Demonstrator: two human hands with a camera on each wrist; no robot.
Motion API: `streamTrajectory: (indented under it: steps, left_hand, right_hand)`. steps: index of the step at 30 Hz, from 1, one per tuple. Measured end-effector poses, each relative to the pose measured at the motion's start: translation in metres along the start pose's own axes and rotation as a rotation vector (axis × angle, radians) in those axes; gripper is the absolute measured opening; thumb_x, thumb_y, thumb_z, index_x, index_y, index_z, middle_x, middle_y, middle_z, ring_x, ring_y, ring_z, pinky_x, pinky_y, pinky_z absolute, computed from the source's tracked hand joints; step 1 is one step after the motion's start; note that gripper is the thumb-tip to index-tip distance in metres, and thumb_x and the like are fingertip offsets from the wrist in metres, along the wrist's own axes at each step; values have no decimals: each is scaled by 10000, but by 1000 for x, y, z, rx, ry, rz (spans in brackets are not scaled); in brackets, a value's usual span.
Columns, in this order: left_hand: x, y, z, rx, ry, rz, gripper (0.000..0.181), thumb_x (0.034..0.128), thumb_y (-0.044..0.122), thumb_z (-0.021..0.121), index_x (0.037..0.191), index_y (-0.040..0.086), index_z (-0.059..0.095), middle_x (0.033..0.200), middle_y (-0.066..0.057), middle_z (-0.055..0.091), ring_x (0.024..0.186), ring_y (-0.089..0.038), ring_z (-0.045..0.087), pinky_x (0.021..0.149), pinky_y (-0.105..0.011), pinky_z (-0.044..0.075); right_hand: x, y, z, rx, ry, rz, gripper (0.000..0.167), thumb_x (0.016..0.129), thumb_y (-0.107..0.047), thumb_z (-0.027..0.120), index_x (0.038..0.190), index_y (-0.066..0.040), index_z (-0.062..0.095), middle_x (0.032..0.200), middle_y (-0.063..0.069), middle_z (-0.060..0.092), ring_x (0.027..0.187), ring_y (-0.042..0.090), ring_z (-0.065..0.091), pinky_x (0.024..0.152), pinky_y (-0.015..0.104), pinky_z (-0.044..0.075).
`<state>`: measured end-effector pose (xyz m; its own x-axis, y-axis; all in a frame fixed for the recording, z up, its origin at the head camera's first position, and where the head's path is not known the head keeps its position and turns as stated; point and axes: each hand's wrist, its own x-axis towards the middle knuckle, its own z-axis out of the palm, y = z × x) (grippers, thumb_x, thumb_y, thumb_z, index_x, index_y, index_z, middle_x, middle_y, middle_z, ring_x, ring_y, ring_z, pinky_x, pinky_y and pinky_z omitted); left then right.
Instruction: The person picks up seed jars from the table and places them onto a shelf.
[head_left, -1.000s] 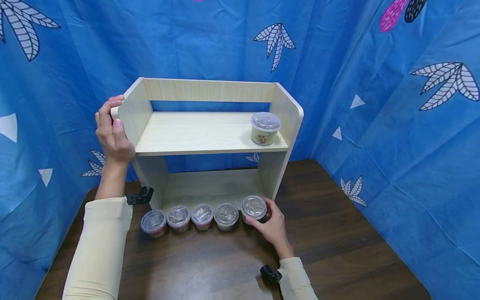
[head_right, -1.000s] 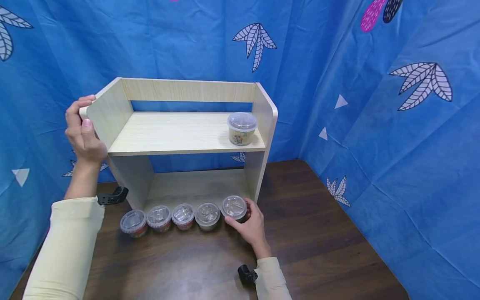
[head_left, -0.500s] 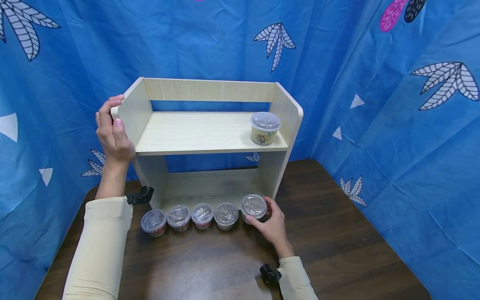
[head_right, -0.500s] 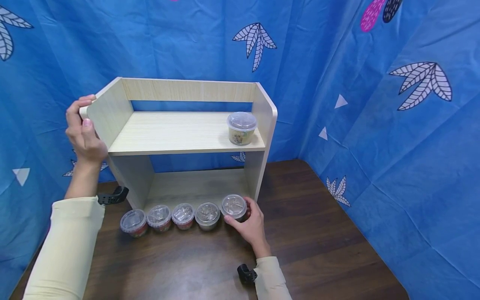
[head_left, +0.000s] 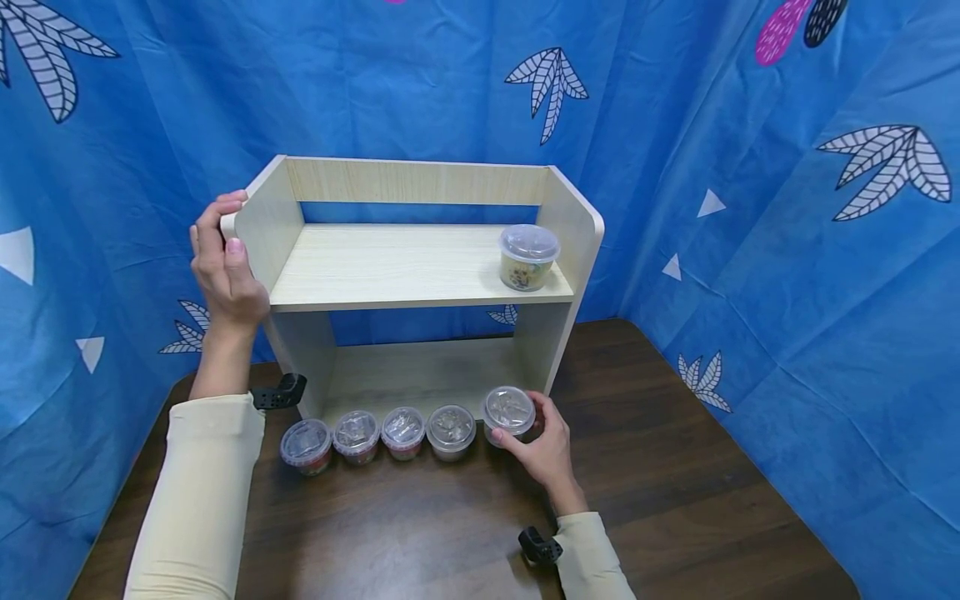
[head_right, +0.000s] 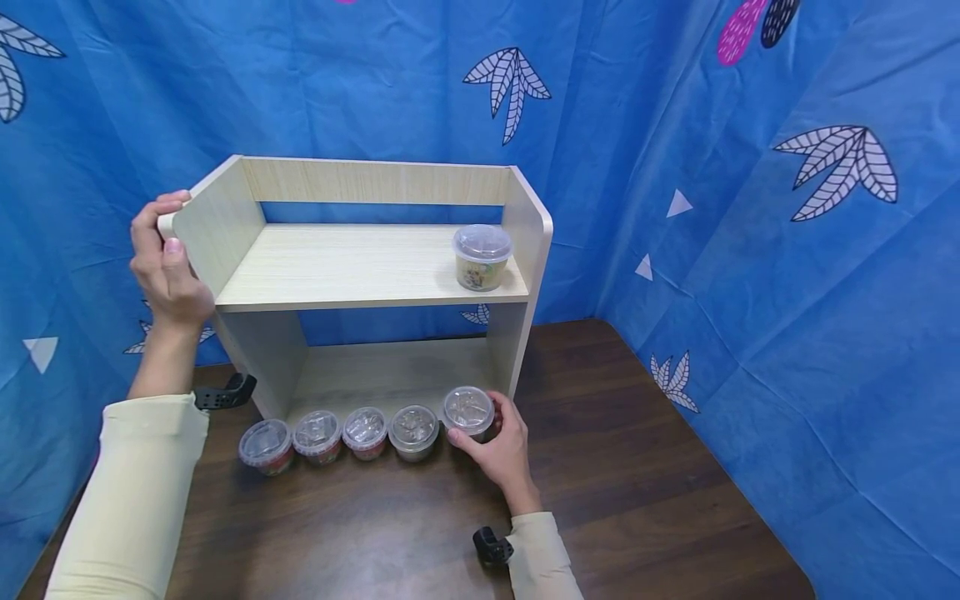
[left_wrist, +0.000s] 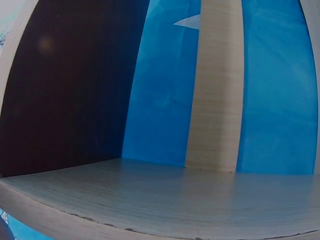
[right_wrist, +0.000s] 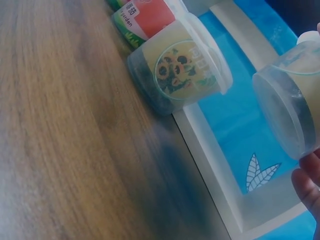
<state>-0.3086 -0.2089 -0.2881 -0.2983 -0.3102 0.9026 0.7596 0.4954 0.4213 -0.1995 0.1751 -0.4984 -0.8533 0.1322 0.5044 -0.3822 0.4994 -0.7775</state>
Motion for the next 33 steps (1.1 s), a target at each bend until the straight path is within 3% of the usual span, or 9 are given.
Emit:
streamTrajectory:
  steps: [4, 13, 17, 25, 33]
  left_hand:
    - [0, 1, 0, -2, 1, 0, 545, 832, 264, 321, 1218, -56, 534, 1313, -75, 613, 1186, -137, 509, 965, -227, 423]
    - [0, 2, 1, -10, 4, 3, 547, 834, 270, 322, 1216, -58, 537, 1310, -81, 613, 1181, -137, 517, 966, -232, 425]
    - [0, 2, 1, -16, 6, 2, 544, 833, 266, 323, 1213, -61, 535, 1311, -83, 610, 1184, -144, 513, 974, -242, 425]
    - [0, 1, 1, -19, 9, 6, 544, 834, 273, 325, 1210, -58, 537, 1310, -78, 612, 1183, -150, 515, 977, -248, 426]
    - [0, 0, 1, 0, 8, 4, 540, 834, 265, 323, 1215, -49, 542, 1313, -64, 614, 1183, -143, 516, 974, -250, 432]
  right_hand:
    - [1, -2, 0, 2, 8, -8, 693, 680, -266, 879, 1266, -63, 571, 1101, 47, 654, 933, 172, 579, 739, 352, 478]
    - [6, -9, -1, 31, 30, -48, 691, 663, -238, 876, 1253, -40, 575, 1081, 71, 656, 920, 174, 573, 716, 398, 492]
    - [8, -12, -1, 37, 34, -48, 695, 661, -245, 874, 1256, -45, 575, 1091, 76, 655, 931, 179, 572, 723, 490, 494]
    - [11, -17, -1, 48, 49, -63, 702, 657, -243, 872, 1261, -44, 575, 1087, 75, 651, 926, 177, 573, 715, 393, 492]
    - [14, -22, -2, 80, 47, -53, 720, 652, -155, 876, 1285, -11, 565, 1136, 131, 648, 956, 243, 588, 751, 461, 499]
